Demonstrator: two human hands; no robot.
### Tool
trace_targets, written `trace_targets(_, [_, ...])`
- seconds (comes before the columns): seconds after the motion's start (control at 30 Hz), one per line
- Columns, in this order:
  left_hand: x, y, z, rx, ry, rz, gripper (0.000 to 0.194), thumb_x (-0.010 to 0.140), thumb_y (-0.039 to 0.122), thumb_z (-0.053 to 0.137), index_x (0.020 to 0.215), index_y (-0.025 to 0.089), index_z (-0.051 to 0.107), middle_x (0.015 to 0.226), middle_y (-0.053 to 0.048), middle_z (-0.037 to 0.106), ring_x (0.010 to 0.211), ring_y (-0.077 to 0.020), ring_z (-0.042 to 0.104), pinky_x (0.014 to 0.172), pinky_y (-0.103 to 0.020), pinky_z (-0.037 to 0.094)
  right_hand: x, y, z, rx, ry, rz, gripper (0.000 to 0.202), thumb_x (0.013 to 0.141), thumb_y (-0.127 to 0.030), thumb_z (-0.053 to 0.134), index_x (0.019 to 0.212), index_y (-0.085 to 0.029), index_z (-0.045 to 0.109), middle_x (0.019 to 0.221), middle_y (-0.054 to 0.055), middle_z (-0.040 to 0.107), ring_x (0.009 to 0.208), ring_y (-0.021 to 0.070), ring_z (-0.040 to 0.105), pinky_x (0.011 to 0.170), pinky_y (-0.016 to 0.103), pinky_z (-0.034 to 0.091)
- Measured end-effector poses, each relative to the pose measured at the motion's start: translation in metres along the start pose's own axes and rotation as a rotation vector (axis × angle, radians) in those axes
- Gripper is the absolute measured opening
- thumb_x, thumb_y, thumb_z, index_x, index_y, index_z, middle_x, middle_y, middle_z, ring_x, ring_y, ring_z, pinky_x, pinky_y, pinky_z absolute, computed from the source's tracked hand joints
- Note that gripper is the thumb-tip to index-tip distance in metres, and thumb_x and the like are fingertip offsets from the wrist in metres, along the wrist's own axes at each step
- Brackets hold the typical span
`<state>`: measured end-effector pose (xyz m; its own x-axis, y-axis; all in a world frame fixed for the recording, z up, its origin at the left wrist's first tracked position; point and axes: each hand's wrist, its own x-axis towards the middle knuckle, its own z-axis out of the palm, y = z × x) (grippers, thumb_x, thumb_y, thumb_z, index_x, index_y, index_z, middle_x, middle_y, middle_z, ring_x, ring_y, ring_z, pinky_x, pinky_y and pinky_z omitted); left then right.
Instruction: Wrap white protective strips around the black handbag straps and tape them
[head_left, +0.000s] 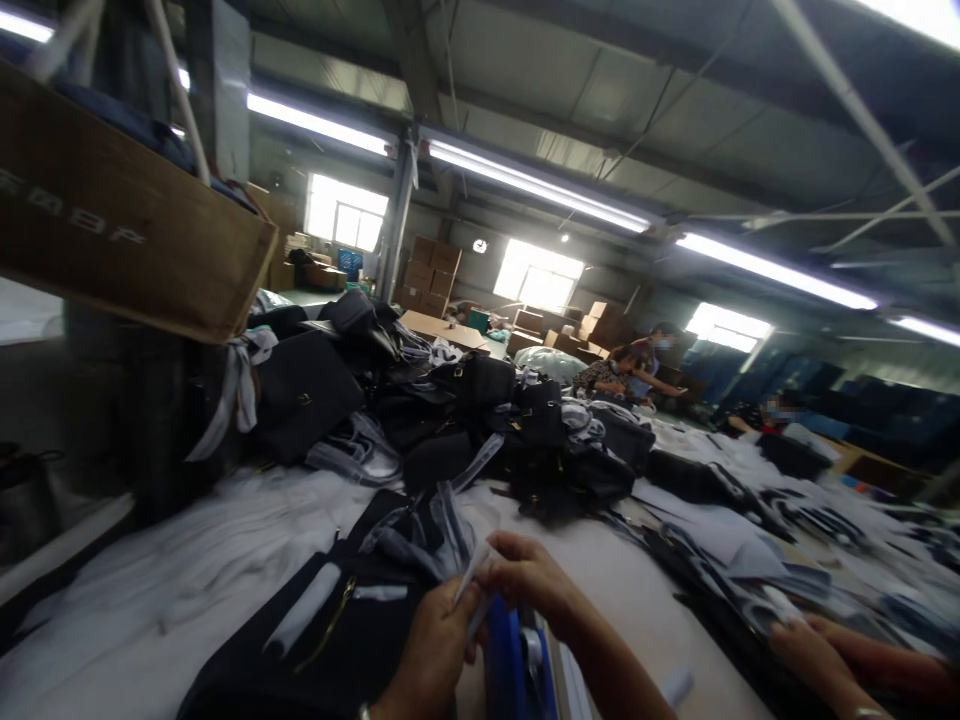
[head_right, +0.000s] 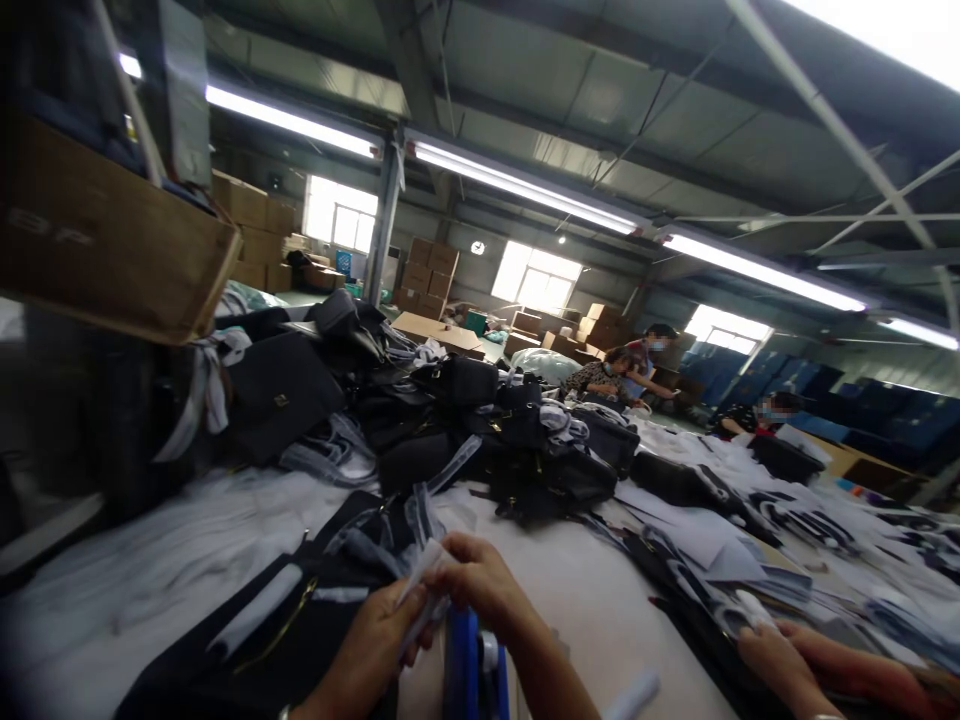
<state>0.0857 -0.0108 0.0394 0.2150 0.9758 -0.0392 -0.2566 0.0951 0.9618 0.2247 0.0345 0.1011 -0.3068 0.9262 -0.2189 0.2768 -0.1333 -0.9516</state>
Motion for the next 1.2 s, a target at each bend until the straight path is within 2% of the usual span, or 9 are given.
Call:
trace_targets(0.1, [-0.004, 0.005, -0.002, 0.05, -0.029, 0.093, 0.052, 0.087, 0.06, 0.049, 0.086, 0.011, 0.067, 0.06, 0.0, 0.055, 0.047, -0.0093, 0.039, 0.046, -0.022, 0.027, -0.002, -0.007, -0.005, -0.04, -0.082, 0.029, 0.015, 0.06, -0.02, 0.06, 0.074, -0.015, 0.063, 0.054, -0.005, 0.055, 0.044, 0.0067, 0.043, 0.041, 0.018, 0.031])
trace_targets(0.2, [-0.009, 0.012, -0.002, 0.141, -0.022, 0.129, 0.044, 0.09, 0.052, 0.048, 0.091, 0.014, 0.07, 0.067, -0.002, 0.059, 0.055, -0.013, 0.047, 0.051, -0.023, 0.034, -0.001, -0.006, -0.008, -0.04, -0.109, 0.064, 0.022, 0.058, -0.018, 0.057, 0.078, -0.014, 0.065, 0.052, -0.004, 0.056, 0.039, 0.0071, 0.044, 0.038, 0.017, 0.032])
trace_targets(0.3, [-0.013, 0.016, -0.002, 0.265, 0.023, 0.209, 0.035, 0.091, 0.044, 0.047, 0.103, 0.019, 0.069, 0.082, -0.005, 0.069, 0.077, -0.0214, 0.061, 0.07, -0.027, 0.045, 0.001, 0.001, -0.01, -0.009, -0.092, 0.069, 0.024, 0.057, -0.017, 0.056, 0.08, -0.015, 0.065, 0.052, -0.003, 0.058, 0.038, 0.0076, 0.046, 0.037, 0.016, 0.034])
trace_targets(0.4, [-0.013, 0.013, -0.002, 0.356, 0.105, 0.246, 0.033, 0.089, 0.036, 0.047, 0.115, 0.021, 0.062, 0.098, -0.009, 0.071, 0.093, -0.0254, 0.064, 0.081, -0.029, 0.046, 0.001, 0.01, -0.012, 0.055, -0.075, 0.065, 0.025, 0.057, -0.017, 0.057, 0.081, -0.016, 0.062, 0.054, -0.004, 0.058, 0.038, 0.0083, 0.048, 0.033, 0.015, 0.034])
trace_targets(0.47, [-0.013, 0.009, -0.003, 0.379, 0.116, 0.244, 0.031, 0.09, 0.033, 0.046, 0.115, 0.02, 0.056, 0.097, -0.009, 0.071, 0.089, -0.0245, 0.065, 0.079, -0.03, 0.046, 0.0, 0.014, -0.013, 0.108, -0.073, 0.061, 0.022, 0.058, -0.018, 0.059, 0.081, -0.017, 0.06, 0.055, -0.005, 0.058, 0.038, 0.0083, 0.049, 0.032, 0.014, 0.033])
trace_targets(0.7, [-0.009, 0.005, -0.011, 0.371, -0.044, 0.237, 0.008, 0.092, 0.028, 0.046, 0.095, 0.022, 0.047, 0.075, 0.001, 0.063, 0.064, -0.0156, 0.057, 0.06, -0.024, 0.037, -0.006, 0.019, -0.013, 0.244, -0.055, 0.036, 0.019, 0.057, -0.015, 0.062, 0.076, -0.016, 0.06, 0.053, -0.004, 0.058, 0.036, 0.0082, 0.05, 0.031, 0.013, 0.031])
trace_targets(0.87, [-0.008, 0.007, -0.014, 0.461, -0.101, 0.29, 0.004, 0.089, 0.019, 0.046, 0.089, 0.021, 0.049, 0.075, 0.001, 0.061, 0.072, -0.0165, 0.058, 0.067, -0.025, 0.038, -0.012, 0.029, -0.015, 0.353, -0.066, 0.04, 0.022, 0.059, -0.015, 0.063, 0.081, -0.014, 0.063, 0.053, -0.001, 0.061, 0.043, 0.01, 0.053, 0.04, 0.018, 0.044])
trace_targets(1.07, [-0.009, 0.009, -0.014, 0.617, -0.164, 0.347, 0.015, 0.086, 0.013, 0.044, 0.097, 0.019, 0.052, 0.096, -0.008, 0.066, 0.091, -0.0221, 0.062, 0.077, -0.028, 0.04, -0.022, 0.035, -0.014, 0.426, -0.022, 0.067, 0.03, 0.058, -0.015, 0.06, 0.088, -0.013, 0.064, 0.053, 0.001, 0.061, 0.047, 0.0118, 0.056, 0.045, 0.023, 0.05])
trace_targets(1.2, [-0.008, 0.009, -0.015, 0.667, -0.193, 0.364, 0.019, 0.084, 0.011, 0.041, 0.098, 0.018, 0.051, 0.097, -0.011, 0.066, 0.093, -0.0236, 0.062, 0.079, -0.029, 0.041, -0.027, 0.036, -0.013, 0.475, 0.012, 0.07, 0.033, 0.059, -0.015, 0.059, 0.092, -0.013, 0.064, 0.059, 0.002, 0.063, 0.051, 0.0128, 0.058, 0.05, 0.026, 0.052])
